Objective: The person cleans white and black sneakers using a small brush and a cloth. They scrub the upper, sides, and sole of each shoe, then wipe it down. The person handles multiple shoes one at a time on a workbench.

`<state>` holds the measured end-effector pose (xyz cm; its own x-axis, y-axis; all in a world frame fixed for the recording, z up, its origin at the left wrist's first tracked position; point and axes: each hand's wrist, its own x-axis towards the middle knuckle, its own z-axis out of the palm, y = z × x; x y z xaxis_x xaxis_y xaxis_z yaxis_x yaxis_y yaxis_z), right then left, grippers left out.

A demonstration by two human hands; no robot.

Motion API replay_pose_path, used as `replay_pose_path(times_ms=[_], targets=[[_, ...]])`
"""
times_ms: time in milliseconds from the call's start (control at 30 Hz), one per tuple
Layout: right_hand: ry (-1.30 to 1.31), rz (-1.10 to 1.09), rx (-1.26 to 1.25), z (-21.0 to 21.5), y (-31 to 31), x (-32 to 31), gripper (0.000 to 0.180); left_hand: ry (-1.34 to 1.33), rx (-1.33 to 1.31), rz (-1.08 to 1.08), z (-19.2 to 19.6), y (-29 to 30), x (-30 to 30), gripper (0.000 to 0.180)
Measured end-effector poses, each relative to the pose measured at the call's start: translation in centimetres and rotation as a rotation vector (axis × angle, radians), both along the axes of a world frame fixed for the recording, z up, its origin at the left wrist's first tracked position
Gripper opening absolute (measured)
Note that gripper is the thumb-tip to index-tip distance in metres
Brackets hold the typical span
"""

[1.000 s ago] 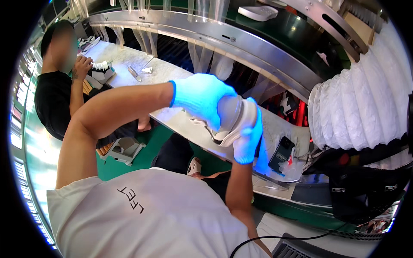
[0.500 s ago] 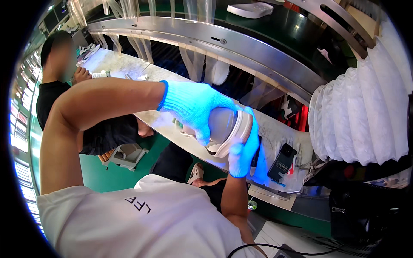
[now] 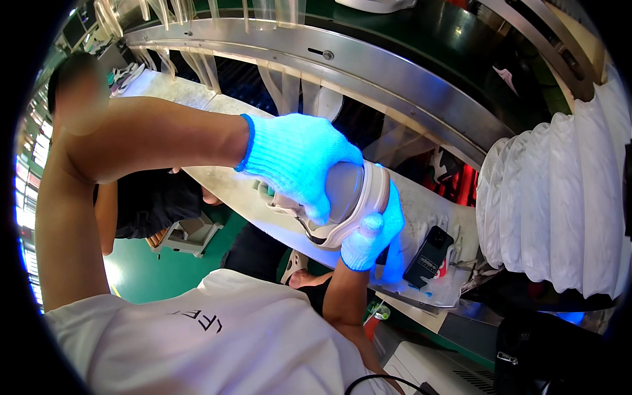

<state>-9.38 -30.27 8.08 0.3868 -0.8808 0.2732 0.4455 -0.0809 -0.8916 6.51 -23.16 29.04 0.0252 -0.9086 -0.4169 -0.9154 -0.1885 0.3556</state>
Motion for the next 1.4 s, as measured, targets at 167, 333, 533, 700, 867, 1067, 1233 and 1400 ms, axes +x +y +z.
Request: replay_pose_path(times_ms=[167,333,533,700,867,1067,1233,1400], targets=[[0.016,-0.027,0.02,0.0,-0.4,0.3,0.128,0.045,0.016,-0.019,-0.1,-1.2,0.3,0.061],[0.023,-0.043,-0.005,-0.3,-0.5,0.0,0.126,-0.004,0.013,-0.054,0.3,-1.8,-0.4,0.055],[-0.038,0.03,0.015,-0.9,-1.0,-1.1,0.126,-0.048,-0.035,-0.11,-0.1,-2.5,-1.5,0.059],[-0.151,0.006,0.035,-1.0,-0.4,-1.2,0.115,-0.122,-0.062,-0.21,-0.6,-2.9,-2.1,0.046],[-0.095,0.07,-0.017,0.1,-0.3,-2.0,0.091,-0.132,-0.17,-0.213,-0.9,-1.8,-3.0,0.047],[0.048,0.195,-0.233,1.3,-0.3,-5.4,0.1,0.073,-0.441,0.006,-2.2,3.3,-4.6,0.056],[-0.03,0.247,-0.184,2.8,3.9,-6.9,0.108,0.434,-1.024,0.128,-10.4,11.6,-7.1,0.055],[-0.09,0.154,-0.258,1.9,5.2,-6.9,0.088,0.466,-1.223,0.101,-11.8,13.0,-7.9,0.055]])
